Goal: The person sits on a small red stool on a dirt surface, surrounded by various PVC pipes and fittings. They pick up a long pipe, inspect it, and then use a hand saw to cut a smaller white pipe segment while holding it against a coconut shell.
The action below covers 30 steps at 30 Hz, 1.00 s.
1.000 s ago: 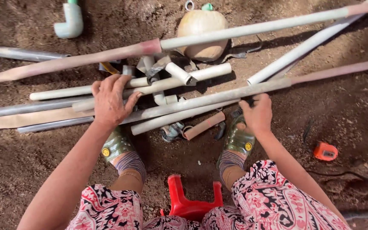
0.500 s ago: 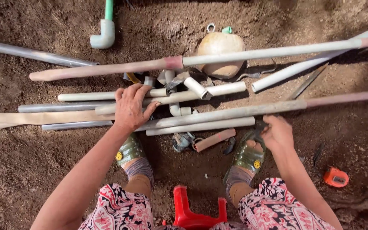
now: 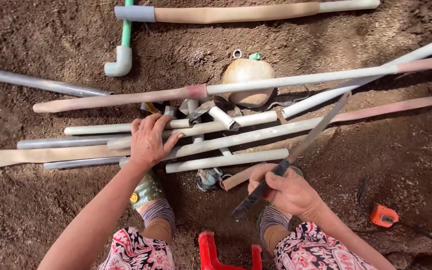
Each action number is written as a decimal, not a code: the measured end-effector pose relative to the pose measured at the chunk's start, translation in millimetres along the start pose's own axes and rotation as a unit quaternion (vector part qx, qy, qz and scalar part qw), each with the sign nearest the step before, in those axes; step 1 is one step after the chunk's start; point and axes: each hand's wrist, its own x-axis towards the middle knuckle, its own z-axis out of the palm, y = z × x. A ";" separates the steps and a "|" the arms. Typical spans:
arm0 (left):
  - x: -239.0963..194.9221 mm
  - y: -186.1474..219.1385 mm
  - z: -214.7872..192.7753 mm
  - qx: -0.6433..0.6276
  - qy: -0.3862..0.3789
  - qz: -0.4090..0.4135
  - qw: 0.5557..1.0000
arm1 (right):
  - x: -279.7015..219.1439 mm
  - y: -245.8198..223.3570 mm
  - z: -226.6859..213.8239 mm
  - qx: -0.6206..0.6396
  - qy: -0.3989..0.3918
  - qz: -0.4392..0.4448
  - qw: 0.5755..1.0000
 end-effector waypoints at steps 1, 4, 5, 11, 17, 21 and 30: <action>1.6 -0.9 2.8 -0.002 0.000 0.002 1.000 | 6.5 0.1 -3.1 -0.001 0.003 -0.002 1.000; 0.4 -3.3 5.4 0.022 -0.016 -0.005 1.000 | 26.1 -7.9 2.0 -0.128 0.023 -0.078 0.988; 0.2 -2.6 5.1 0.021 -0.013 -0.008 1.000 | 33.0 -18.0 11.9 -0.249 0.118 -0.092 0.957; -5.0 0.1 4.1 0.025 0.013 -0.010 1.000 | 78.5 -43.8 -7.3 -0.501 0.316 -0.107 0.798; -1.2 -2.2 7.5 0.019 0.035 0.019 0.999 | 118.2 -47.3 -99.7 -0.502 0.334 -0.255 0.756; 0.6 -6.5 8.9 0.014 0.032 0.008 0.999 | 132.7 -34.7 -126.3 -0.522 0.396 -0.247 0.714; -5.0 -7.7 12.6 -0.003 0.137 0.043 0.990 | 135.0 -45.6 -112.4 -0.592 0.271 -0.404 0.642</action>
